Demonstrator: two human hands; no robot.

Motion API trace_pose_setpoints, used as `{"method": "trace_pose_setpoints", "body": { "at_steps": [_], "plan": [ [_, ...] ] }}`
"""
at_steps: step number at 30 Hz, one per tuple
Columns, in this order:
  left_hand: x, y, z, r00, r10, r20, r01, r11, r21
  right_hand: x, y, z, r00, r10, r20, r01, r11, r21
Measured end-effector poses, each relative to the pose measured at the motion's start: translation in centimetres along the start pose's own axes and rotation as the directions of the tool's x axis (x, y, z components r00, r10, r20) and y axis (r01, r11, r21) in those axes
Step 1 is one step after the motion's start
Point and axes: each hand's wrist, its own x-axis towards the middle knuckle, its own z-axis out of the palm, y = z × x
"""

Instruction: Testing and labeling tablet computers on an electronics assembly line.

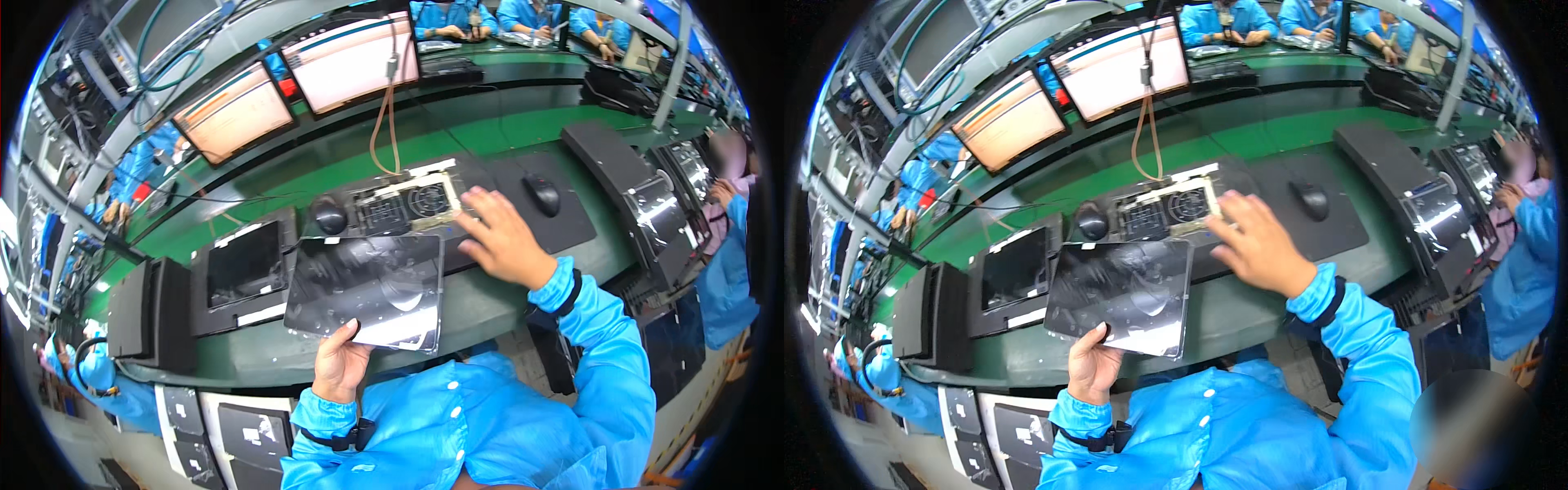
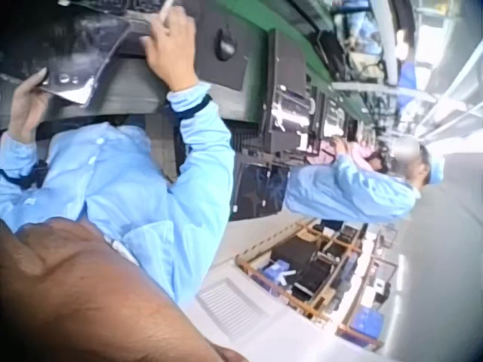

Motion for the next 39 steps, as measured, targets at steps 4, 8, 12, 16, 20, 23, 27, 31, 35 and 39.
{"method": "trace_pose_setpoints", "body": {
  "at_steps": [4,8,12,16,20,23,27,31,35,39],
  "plan": [
    [-2.7,1.6,-2.2,0.979,0.203,0.035,-0.201,0.978,-0.052,-1.2,3.5,3.2,0.992,0.016,0.126,-0.011,0.999,-0.042],
    [-1.9,2.4,-3.7,0.958,0.24,0.159,-0.202,0.954,-0.223,0.1,-3.3,1.9,0.942,0.193,0.274,-0.31,0.81,0.497],
    [-0.9,2.1,-4.0,0.96,0.254,0.118,-0.217,0.941,-0.258,3.1,-8.3,1.2,0.92,0.146,0.364,-0.361,0.68,0.638],
    [-0.7,2.1,-4.8,0.962,0.243,0.122,-0.205,0.942,-0.266,3.3,-9.4,1.9,0.975,0.106,0.193,-0.218,0.591,0.776],
    [-1.1,2.1,-5.1,0.961,0.254,0.111,-0.218,0.94,-0.261,3.9,-9.5,1.8,0.907,0.162,0.388,-0.419,0.443,0.793],
    [-1.2,2.0,-4.8,0.963,0.251,0.102,-0.221,0.945,-0.241,3.4,-9.3,2.6,0.944,0.142,0.297,-0.327,0.51,0.796],
    [-1.3,1.8,-4.7,0.964,0.246,0.096,-0.226,0.957,-0.183,3.2,-9.0,2.7,0.966,0.11,0.234,-0.253,0.585,0.771],
    [-1.3,1.8,-4.5,0.963,0.239,0.122,-0.218,0.963,-0.16,3.0,-8.7,2.5,0.965,0.133,0.224,-0.257,0.619,0.742],
    [-1.2,1.9,-4.6,0.964,0.237,0.123,-0.217,0.964,-0.152,2.9,-8.7,2.3,0.965,0.141,0.219,-0.26,0.602,0.755],
    [-1.2,1.7,-4.8,0.966,0.242,0.096,-0.227,0.963,-0.145,2.7,-8.6,2.3,0.97,0.109,0.218,-0.239,0.604,0.76]
  ]
}}
